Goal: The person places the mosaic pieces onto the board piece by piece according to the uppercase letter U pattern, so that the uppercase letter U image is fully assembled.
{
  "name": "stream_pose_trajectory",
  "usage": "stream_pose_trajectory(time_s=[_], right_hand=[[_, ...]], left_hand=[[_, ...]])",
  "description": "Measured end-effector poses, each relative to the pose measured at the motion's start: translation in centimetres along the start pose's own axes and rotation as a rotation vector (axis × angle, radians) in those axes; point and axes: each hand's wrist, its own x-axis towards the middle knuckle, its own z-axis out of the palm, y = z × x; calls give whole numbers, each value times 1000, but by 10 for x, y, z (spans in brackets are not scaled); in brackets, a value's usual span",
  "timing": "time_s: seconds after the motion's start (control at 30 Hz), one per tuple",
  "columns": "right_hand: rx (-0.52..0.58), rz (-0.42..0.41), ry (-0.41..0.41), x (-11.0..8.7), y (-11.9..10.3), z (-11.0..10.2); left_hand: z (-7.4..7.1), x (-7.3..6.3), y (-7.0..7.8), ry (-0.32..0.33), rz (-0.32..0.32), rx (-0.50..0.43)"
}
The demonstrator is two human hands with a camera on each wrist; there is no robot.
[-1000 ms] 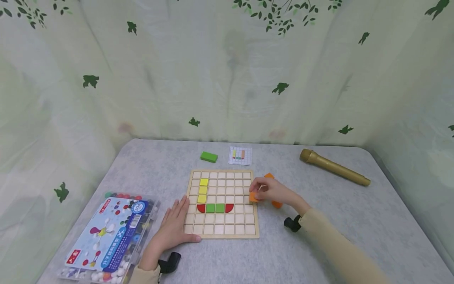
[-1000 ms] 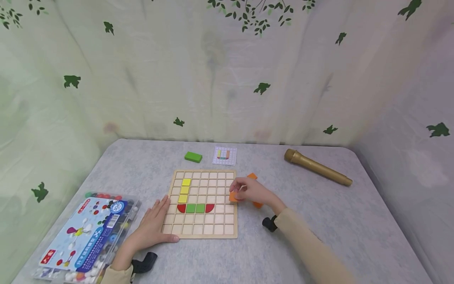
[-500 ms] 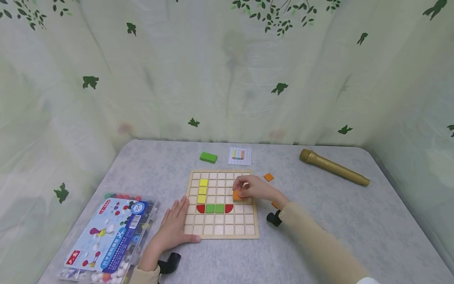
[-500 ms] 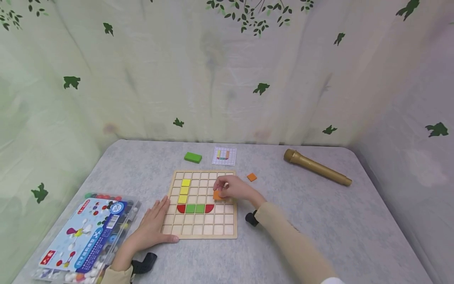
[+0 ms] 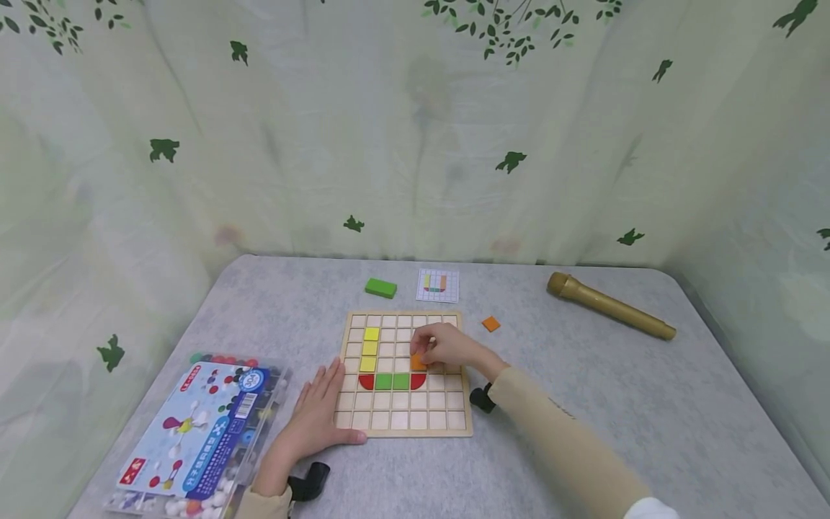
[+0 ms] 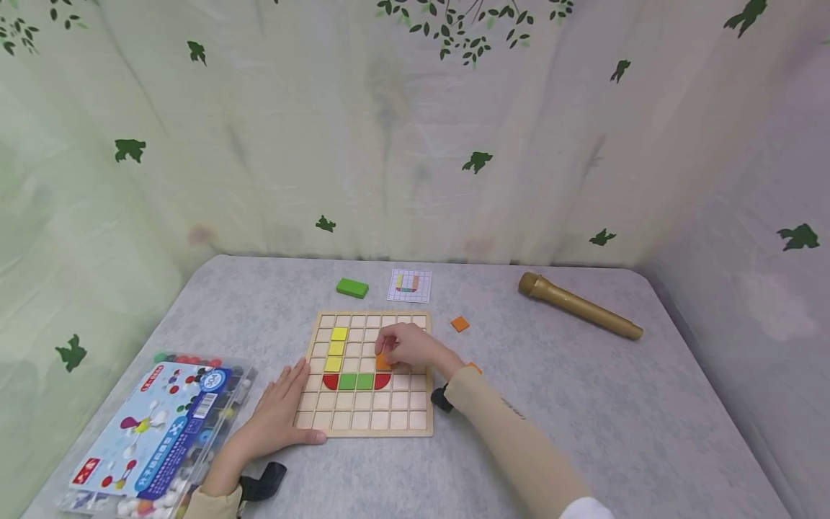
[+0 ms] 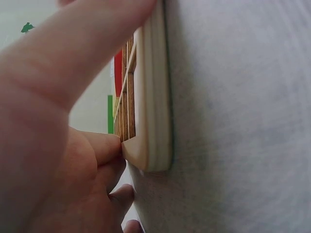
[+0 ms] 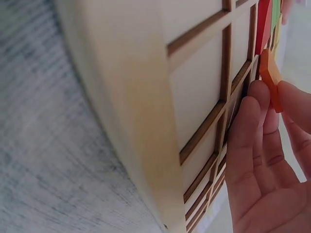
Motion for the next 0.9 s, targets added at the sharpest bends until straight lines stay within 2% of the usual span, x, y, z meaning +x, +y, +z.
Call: stream_pose_trajectory(time_s=[0.3, 0.5, 0.63, 0.9], right_hand=[[-155, 24, 19, 0, -6, 3], [-147, 2, 34, -2, -6, 3], [-54, -4, 34, -3, 1, 1], [254, -13, -8, -19, 21, -18]], left_hand=[[0, 0, 0, -1, -4, -4], [0, 0, 0, -1, -4, -2], [0, 0, 0, 0, -1, -2], [2, 1, -2, 4, -1, 8]])
